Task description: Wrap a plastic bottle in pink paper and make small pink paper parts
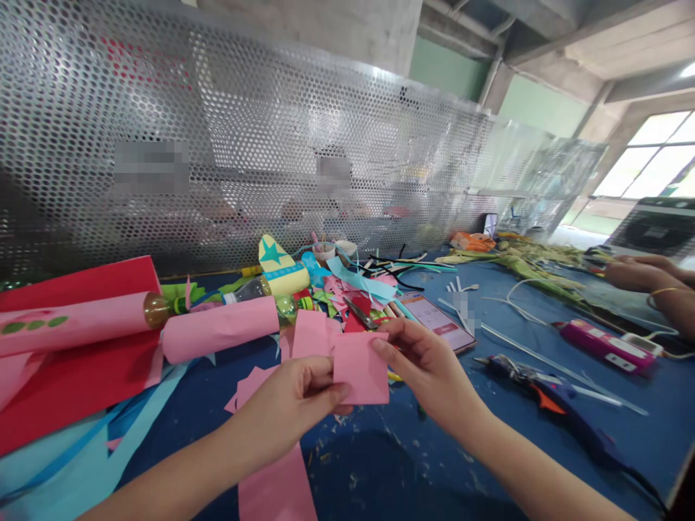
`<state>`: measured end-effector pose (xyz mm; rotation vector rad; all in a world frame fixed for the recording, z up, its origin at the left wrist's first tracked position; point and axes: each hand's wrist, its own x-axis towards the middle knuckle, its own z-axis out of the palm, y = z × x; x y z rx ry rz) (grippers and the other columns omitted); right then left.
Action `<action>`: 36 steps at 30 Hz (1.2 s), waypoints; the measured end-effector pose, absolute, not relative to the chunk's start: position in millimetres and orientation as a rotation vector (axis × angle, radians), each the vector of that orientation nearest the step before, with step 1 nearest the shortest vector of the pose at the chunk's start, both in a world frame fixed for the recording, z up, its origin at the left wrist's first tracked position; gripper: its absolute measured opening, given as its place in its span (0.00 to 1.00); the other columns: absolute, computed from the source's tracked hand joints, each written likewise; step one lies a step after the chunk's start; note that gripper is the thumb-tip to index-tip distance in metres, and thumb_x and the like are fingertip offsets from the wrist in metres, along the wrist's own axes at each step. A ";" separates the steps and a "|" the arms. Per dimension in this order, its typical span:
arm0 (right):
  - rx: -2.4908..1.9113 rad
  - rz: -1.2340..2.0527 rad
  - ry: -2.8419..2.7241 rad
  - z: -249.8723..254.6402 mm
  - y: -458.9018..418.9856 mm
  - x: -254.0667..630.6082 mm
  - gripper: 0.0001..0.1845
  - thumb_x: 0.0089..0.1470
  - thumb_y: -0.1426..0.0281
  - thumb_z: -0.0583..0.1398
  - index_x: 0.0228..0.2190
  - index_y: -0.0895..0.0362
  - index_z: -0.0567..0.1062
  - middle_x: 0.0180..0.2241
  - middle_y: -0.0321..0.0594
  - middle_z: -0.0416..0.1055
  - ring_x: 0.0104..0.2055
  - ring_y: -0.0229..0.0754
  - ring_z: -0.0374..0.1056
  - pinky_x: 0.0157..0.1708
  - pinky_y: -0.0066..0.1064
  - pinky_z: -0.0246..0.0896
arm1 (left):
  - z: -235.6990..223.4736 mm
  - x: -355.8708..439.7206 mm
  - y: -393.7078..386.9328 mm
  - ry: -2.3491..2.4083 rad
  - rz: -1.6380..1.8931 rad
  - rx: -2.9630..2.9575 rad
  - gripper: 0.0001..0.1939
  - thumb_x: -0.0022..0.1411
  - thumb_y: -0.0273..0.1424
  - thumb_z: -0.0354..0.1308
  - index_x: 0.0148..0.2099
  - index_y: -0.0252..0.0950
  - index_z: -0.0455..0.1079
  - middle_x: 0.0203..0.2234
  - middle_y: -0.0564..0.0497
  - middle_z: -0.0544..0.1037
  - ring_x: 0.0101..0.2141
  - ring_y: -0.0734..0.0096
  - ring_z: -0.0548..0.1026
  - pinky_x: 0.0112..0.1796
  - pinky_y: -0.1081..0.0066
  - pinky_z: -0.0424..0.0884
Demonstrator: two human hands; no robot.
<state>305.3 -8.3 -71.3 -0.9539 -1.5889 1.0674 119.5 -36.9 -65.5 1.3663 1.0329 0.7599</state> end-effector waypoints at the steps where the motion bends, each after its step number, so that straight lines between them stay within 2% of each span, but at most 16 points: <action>1: -0.951 1.072 -1.586 -71.3 -8.4 305.5 0.13 0.52 0.57 0.60 0.29 0.55 0.70 0.26 0.35 0.65 0.27 0.37 0.60 0.27 0.29 0.57 | -65.5 119.6 -37.3 1.033 0.763 1.363 0.20 0.50 0.45 0.64 0.24 0.36 0.62 0.21 0.57 0.64 0.27 0.72 0.67 0.41 0.62 0.73; 8: -0.924 1.073 -1.587 -70.7 -8.9 305.3 0.13 0.53 0.58 0.60 0.28 0.55 0.69 0.26 0.34 0.64 0.27 0.36 0.59 0.26 0.29 0.56 | -64.4 119.1 -37.1 0.999 0.789 1.366 0.20 0.51 0.43 0.64 0.22 0.37 0.60 0.19 0.59 0.61 0.25 0.75 0.65 0.39 0.65 0.73; 10: -0.921 1.059 -1.597 -71.2 -8.9 305.4 0.13 0.53 0.58 0.60 0.28 0.55 0.69 0.25 0.34 0.64 0.26 0.36 0.59 0.26 0.29 0.56 | -65.0 119.1 -36.3 1.006 0.783 1.361 0.18 0.51 0.42 0.64 0.23 0.36 0.64 0.20 0.58 0.66 0.26 0.73 0.68 0.40 0.65 0.73; 14: -0.916 1.032 -1.614 -73.0 -9.1 305.8 0.12 0.55 0.59 0.60 0.28 0.55 0.69 0.26 0.34 0.65 0.27 0.36 0.60 0.26 0.28 0.56 | -70.0 119.0 -35.8 0.996 0.728 1.332 0.14 0.52 0.41 0.64 0.32 0.34 0.73 0.28 0.51 0.79 0.34 0.65 0.76 0.41 0.65 0.73; 18: -0.878 1.015 -1.637 -73.4 -9.9 303.9 0.11 0.56 0.61 0.59 0.28 0.55 0.69 0.26 0.34 0.65 0.27 0.35 0.60 0.25 0.26 0.56 | -76.4 120.2 -38.3 1.012 0.707 1.342 0.15 0.50 0.39 0.67 0.37 0.34 0.77 0.31 0.48 0.82 0.34 0.65 0.78 0.37 0.69 0.72; 24: -0.857 1.045 -1.602 -73.6 -7.6 301.4 0.13 0.54 0.59 0.61 0.27 0.55 0.68 0.25 0.32 0.63 0.27 0.36 0.59 0.27 0.27 0.56 | -79.1 126.4 -43.1 1.065 0.755 1.165 0.19 0.45 0.44 0.69 0.34 0.34 0.78 0.28 0.48 0.83 0.33 0.65 0.80 0.34 0.73 0.74; 28: -0.867 1.216 -1.560 -74.9 -3.0 301.2 0.19 0.51 0.51 0.61 0.30 0.55 0.69 0.28 0.34 0.66 0.30 0.37 0.62 0.31 0.29 0.60 | -80.7 126.7 -40.3 1.097 0.804 1.105 0.19 0.40 0.46 0.72 0.30 0.36 0.79 0.25 0.49 0.83 0.31 0.65 0.81 0.32 0.74 0.74; 31: -0.852 1.315 -1.630 -77.4 -2.5 298.1 0.29 0.45 0.43 0.61 0.35 0.55 0.71 0.32 0.38 0.71 0.35 0.41 0.67 0.36 0.32 0.64 | -80.0 122.5 -35.4 1.146 0.866 1.075 0.20 0.36 0.46 0.73 0.28 0.37 0.79 0.25 0.50 0.83 0.32 0.64 0.81 0.33 0.74 0.75; 33: -0.853 1.376 -1.720 -81.8 -3.2 294.4 0.31 0.39 0.44 0.66 0.34 0.57 0.73 0.31 0.39 0.72 0.34 0.42 0.68 0.35 0.32 0.65 | -78.3 119.2 -31.4 1.185 0.925 1.068 0.19 0.34 0.45 0.75 0.26 0.38 0.79 0.25 0.51 0.83 0.32 0.64 0.80 0.33 0.75 0.75; 34: -0.851 1.392 -1.796 -84.8 -3.7 292.3 0.30 0.41 0.43 0.64 0.33 0.57 0.74 0.29 0.38 0.72 0.33 0.41 0.68 0.33 0.31 0.65 | -77.2 118.1 -29.8 1.175 0.919 1.073 0.18 0.32 0.43 0.76 0.24 0.37 0.78 0.24 0.52 0.82 0.30 0.65 0.80 0.34 0.75 0.75; 36: -0.859 1.372 -1.859 -90.5 -5.6 288.2 0.30 0.47 0.42 0.59 0.32 0.58 0.75 0.28 0.37 0.71 0.30 0.39 0.67 0.31 0.29 0.63 | -74.0 117.8 -29.0 1.159 0.977 1.019 0.21 0.29 0.46 0.75 0.23 0.38 0.78 0.24 0.53 0.82 0.28 0.65 0.79 0.35 0.73 0.76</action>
